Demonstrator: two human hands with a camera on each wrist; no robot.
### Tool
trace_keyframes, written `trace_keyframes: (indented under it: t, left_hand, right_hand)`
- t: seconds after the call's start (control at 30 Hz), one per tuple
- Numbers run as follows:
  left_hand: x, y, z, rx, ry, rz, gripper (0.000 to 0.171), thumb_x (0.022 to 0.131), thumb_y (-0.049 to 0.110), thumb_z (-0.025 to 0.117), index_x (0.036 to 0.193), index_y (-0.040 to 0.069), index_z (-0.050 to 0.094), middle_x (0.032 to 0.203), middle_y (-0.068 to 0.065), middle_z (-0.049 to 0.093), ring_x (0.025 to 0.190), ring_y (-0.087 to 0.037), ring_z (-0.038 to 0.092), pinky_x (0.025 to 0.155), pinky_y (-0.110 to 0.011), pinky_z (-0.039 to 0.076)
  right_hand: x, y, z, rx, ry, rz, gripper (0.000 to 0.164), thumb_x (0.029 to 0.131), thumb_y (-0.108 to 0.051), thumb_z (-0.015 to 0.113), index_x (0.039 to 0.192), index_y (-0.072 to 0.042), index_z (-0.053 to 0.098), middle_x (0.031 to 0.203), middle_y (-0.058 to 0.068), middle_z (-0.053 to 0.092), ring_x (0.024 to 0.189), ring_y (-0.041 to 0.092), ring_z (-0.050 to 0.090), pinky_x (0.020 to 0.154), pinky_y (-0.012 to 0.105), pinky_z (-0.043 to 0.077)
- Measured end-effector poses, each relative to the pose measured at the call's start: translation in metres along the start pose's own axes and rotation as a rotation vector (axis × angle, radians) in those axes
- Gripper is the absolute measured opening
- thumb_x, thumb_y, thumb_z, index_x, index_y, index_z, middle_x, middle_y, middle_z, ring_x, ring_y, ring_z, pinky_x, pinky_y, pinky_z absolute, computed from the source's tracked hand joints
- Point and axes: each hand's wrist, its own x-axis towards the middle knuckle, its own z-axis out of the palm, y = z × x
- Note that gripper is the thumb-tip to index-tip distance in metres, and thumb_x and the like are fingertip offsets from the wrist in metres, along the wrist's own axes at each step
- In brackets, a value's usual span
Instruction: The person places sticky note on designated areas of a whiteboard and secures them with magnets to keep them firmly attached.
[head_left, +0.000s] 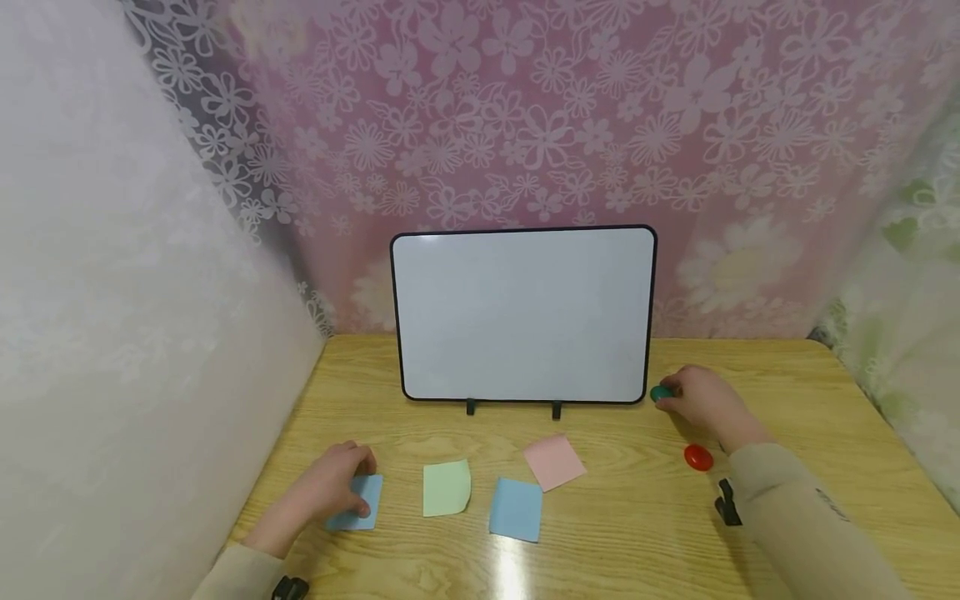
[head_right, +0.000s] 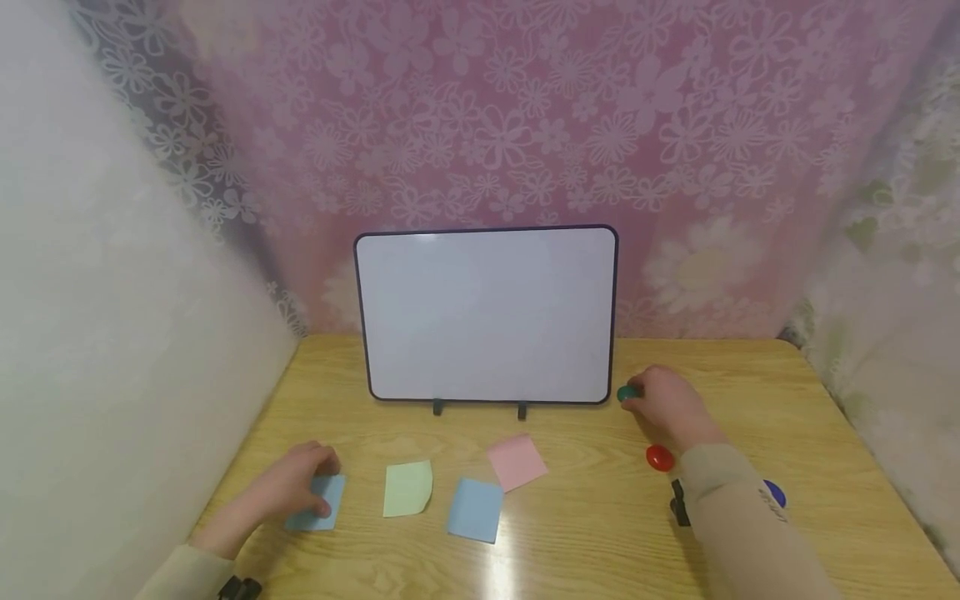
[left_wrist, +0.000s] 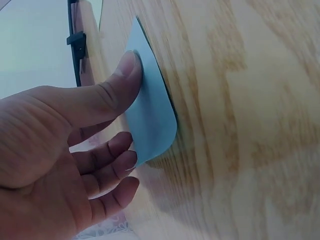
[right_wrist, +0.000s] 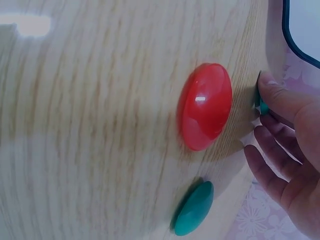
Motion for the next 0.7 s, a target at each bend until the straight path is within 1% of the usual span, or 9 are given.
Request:
trace_keyframes:
  t: [0.13,0.27,0.4,0.57,0.7]
  left_hand:
    - [-0.0013,0.0021,-0.0021,0.058,0.014,-0.048,0.055,0.063,0.018,0.105,0.101,0.014,0.066,0.098,0.000,0.058,0.090,-0.020,0.053,0.082,-0.046,0.053]
    - [-0.0020,0.0019,-0.0032,0.107,0.011,-0.064,0.056,0.062,0.024,0.106,0.099,0.015,0.064,0.094,0.001,0.057,0.085,-0.019,0.052,0.077,-0.046,0.052]
    - [0.0000,0.0000,-0.0027,0.120,-0.001,-0.067,0.057,0.062,0.028,0.106,0.098,0.016,0.063,0.094,0.001,0.059,0.083,-0.018,0.053,0.075,-0.046,0.052]
    - [0.0015,-0.0037,-0.0017,0.118,-0.011,-0.087,0.056,0.062,0.029,0.106,0.096,0.016,0.063,0.094,0.001,0.061,0.081,-0.017,0.053,0.074,-0.045,0.053]
    - [0.0009,-0.0046,-0.0020,0.122,-0.015,-0.090,0.054,0.063,0.029,0.105,0.095,0.016,0.063,0.094,0.002,0.060,0.081,-0.017,0.052,0.074,-0.044,0.053]
  right_hand:
    - [0.0007,-0.0005,-0.0001,-0.017,0.005,0.004,0.045,0.098,-0.021,0.080,0.126,0.013,0.070,0.122,0.033,0.070,0.113,0.053,0.065,0.096,0.065,0.053]
    - [0.0018,0.0012,0.0018,-0.039,0.016,-0.005,0.043,0.097,-0.020,0.081,0.124,0.012,0.071,0.119,0.031,0.071,0.112,0.053,0.066,0.096,0.065,0.053]
    - [0.0010,0.0013,0.0037,-0.049,0.022,-0.009,0.041,0.097,-0.020,0.081,0.123,0.011,0.072,0.118,0.030,0.072,0.111,0.052,0.066,0.095,0.065,0.054]
    - [0.0013,0.0009,0.0046,-0.051,0.024,-0.015,0.041,0.097,-0.020,0.080,0.123,0.011,0.073,0.119,0.030,0.072,0.113,0.053,0.066,0.096,0.065,0.053]
    - [0.0016,-0.0004,0.0037,-0.055,0.023,-0.013,0.040,0.097,-0.020,0.080,0.124,0.010,0.073,0.119,0.029,0.073,0.113,0.052,0.066,0.096,0.065,0.053]
